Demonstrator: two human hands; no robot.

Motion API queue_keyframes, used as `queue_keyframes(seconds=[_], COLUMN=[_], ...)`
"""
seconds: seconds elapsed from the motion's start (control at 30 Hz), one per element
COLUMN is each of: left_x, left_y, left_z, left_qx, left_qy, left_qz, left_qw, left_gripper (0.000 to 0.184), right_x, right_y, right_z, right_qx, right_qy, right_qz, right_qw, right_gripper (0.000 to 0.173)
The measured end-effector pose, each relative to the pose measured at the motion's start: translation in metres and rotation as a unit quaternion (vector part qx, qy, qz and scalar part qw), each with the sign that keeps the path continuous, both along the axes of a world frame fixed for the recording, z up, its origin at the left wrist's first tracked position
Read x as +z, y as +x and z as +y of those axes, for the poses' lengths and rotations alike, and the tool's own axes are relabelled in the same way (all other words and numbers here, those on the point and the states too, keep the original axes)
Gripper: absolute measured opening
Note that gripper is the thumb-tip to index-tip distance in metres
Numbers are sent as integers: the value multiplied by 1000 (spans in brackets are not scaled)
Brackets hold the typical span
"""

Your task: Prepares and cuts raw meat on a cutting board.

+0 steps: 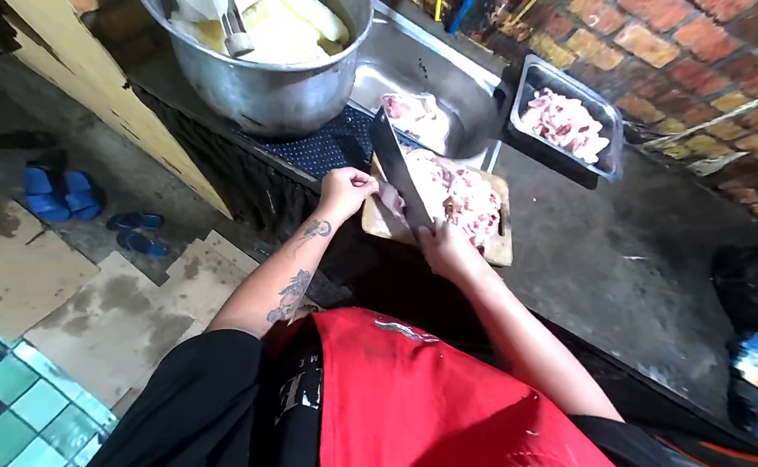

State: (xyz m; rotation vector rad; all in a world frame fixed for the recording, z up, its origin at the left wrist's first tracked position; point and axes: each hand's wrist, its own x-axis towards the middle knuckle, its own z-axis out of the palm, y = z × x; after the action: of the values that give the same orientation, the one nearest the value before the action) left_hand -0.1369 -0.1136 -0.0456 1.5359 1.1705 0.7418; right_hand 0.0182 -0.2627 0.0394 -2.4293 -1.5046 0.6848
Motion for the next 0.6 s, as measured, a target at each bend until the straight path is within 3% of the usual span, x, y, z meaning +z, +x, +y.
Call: queue_keyframes(seconds=[0.07,0.13,0.2,0.47,0.6], left_x=[3,-1,1,-1,3], left_y=[0,1,4,0,-2], left_z=[4,2,5,12,9], left_qx=[0,-27,-62,-140,-146], left_qy=[9,25,54,106,101], left_qz=[3,16,36,79,87], left_qw=[1000,999,996,981,980], left_gripper=[28,33,41,31,31], right_x=[2,9,15,-13,-3], right_y=[4,6,7,9,11], right_z=[14,14,17,76,38], right_qx=[7,14,19,65,45], right_qy=[-109,-134,-140,-73,-93], right_qz=[11,19,17,6,1], right_qw=[994,991,990,995,995], right_gripper=[35,35,35,35,34])
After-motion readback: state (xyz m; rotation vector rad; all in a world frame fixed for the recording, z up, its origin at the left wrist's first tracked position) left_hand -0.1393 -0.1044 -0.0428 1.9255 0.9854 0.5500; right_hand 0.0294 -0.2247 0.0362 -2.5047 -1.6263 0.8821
